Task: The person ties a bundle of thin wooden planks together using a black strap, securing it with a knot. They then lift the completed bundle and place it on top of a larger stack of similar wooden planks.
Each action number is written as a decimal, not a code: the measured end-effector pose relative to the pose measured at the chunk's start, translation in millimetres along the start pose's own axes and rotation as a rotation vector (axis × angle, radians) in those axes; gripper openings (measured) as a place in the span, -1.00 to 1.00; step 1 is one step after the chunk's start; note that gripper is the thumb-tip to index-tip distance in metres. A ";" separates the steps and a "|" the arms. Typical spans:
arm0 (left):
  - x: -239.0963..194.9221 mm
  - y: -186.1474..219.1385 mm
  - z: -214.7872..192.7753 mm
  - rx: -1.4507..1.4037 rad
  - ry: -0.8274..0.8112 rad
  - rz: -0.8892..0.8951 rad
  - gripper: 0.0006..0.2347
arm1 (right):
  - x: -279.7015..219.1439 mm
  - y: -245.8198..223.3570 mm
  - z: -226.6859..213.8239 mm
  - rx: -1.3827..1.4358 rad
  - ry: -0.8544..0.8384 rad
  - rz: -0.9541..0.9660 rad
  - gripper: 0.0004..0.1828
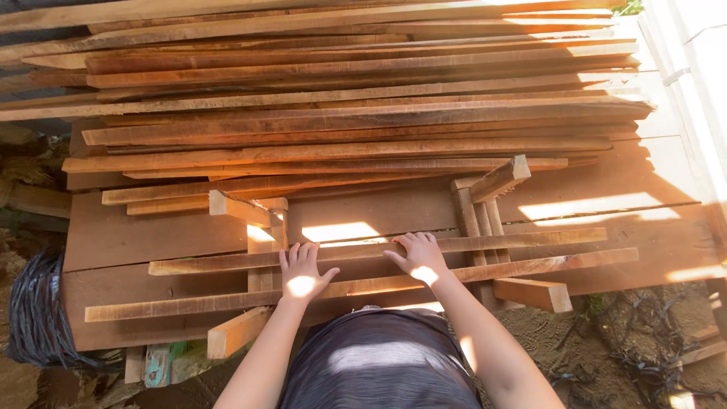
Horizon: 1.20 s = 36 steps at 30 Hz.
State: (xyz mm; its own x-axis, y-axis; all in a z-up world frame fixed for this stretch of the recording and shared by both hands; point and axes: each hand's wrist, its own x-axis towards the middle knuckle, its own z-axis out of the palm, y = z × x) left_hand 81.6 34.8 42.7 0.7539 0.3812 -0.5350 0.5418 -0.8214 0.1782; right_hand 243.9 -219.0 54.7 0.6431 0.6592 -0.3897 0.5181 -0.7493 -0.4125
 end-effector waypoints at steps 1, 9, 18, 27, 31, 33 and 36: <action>-6.6 0.4 1.4 0.000 -0.005 -0.001 -0.38 | -2.9 -1.6 -0.6 0.001 -0.004 0.002 -0.46; -47.3 -2.3 12.9 -0.020 -0.066 -0.032 -0.39 | -23.7 -13.8 -0.8 -0.056 -0.287 0.137 -0.42; -9.9 24.4 25.9 0.095 -0.233 0.109 -0.37 | -4.0 9.0 24.2 -0.074 -0.329 0.058 -0.40; -8.4 30.7 14.9 0.106 -0.290 0.081 -0.37 | -23.9 -3.5 11.6 -0.019 -0.213 0.046 -0.50; -19.3 36.9 -9.2 0.094 -0.318 0.060 -0.40 | -31.0 9.1 59.7 -0.130 -0.064 -0.047 -0.53; -22.0 37.8 -10.9 0.079 -0.296 0.045 -0.40 | -34.8 13.9 85.5 -0.193 0.299 -0.076 -0.48; -20.8 37.8 -3.9 0.106 -0.250 0.039 -0.40 | -30.1 19.8 96.8 -0.183 0.405 -0.104 -0.49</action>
State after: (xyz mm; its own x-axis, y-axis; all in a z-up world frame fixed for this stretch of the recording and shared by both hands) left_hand 87.8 -2.5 63.8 0.6513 0.2431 -0.7188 0.4623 -0.8783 0.1218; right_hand 180.2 -247.5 -21.4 0.7324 0.6807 0.0144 0.6590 -0.7034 -0.2663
